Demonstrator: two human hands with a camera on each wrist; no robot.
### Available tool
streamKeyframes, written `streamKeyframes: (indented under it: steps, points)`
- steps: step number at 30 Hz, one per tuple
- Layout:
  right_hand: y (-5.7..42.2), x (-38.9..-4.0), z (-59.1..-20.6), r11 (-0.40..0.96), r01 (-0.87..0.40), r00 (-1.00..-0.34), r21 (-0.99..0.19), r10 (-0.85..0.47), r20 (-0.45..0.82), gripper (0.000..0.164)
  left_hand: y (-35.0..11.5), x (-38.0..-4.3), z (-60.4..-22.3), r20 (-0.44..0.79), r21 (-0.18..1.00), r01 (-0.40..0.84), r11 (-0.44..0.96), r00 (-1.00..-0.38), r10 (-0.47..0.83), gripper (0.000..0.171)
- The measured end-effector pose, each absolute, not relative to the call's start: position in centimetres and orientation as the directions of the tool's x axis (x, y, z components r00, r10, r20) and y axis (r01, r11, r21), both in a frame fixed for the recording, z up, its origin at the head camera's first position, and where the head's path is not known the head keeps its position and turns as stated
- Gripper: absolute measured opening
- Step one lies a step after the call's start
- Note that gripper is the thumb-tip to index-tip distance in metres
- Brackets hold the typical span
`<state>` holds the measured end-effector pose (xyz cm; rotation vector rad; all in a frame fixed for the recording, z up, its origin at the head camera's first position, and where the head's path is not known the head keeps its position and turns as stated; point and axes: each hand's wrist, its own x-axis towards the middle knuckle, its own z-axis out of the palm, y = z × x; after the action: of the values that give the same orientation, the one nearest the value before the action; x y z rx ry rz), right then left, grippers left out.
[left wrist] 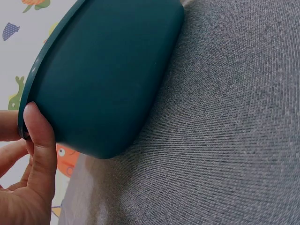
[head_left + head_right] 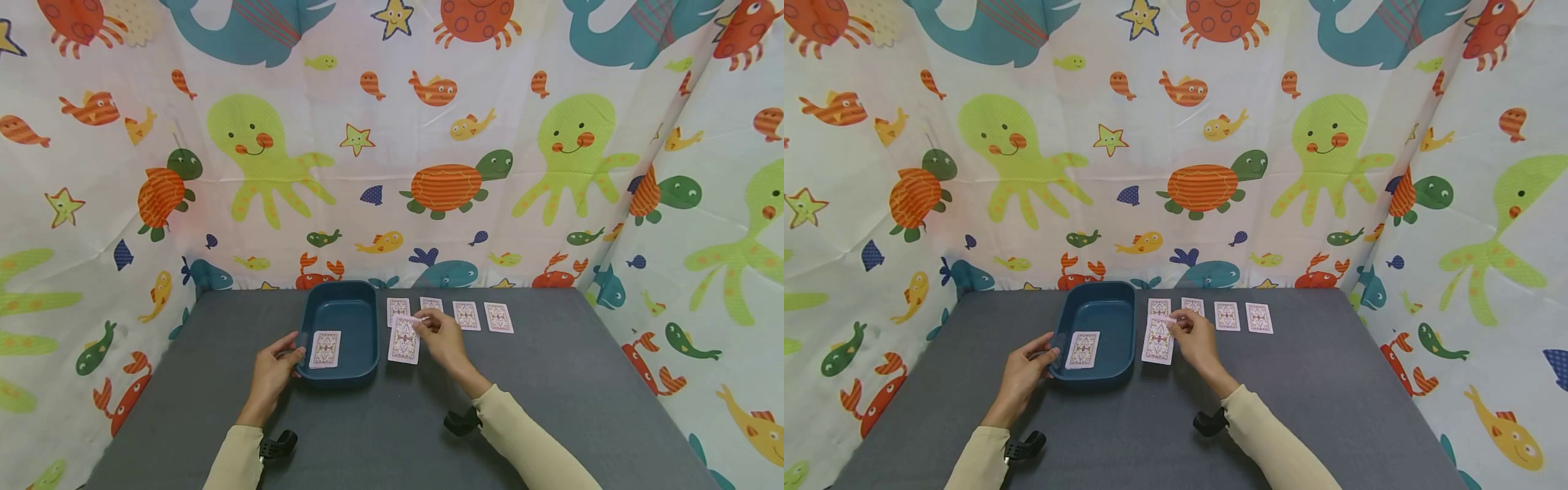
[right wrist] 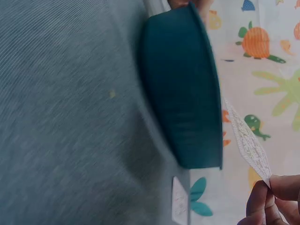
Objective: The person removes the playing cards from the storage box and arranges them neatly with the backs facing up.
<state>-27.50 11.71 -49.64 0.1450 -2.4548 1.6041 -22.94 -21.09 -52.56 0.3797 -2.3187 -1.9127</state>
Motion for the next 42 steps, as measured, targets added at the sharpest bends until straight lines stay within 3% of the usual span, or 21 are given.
streamKeyframes:
  steps: [15, 42]
  points:
    - [12.3, -29.2, -52.1, 0.495, -0.185, -0.982, -0.849, -0.064, 0.177, 0.015, -21.1, -22.9, -52.5, -0.079, 0.976, -0.13, 0.178, -0.961, -0.266, 0.047]
    - [11.5, -31.8, -54.4, 0.598, -0.137, -0.99, -0.79, -0.095, 0.1, 0.01, -21.1, -23.0, -52.4, -0.084, 0.977, -0.131, 0.166, -0.961, -0.265, 0.047]
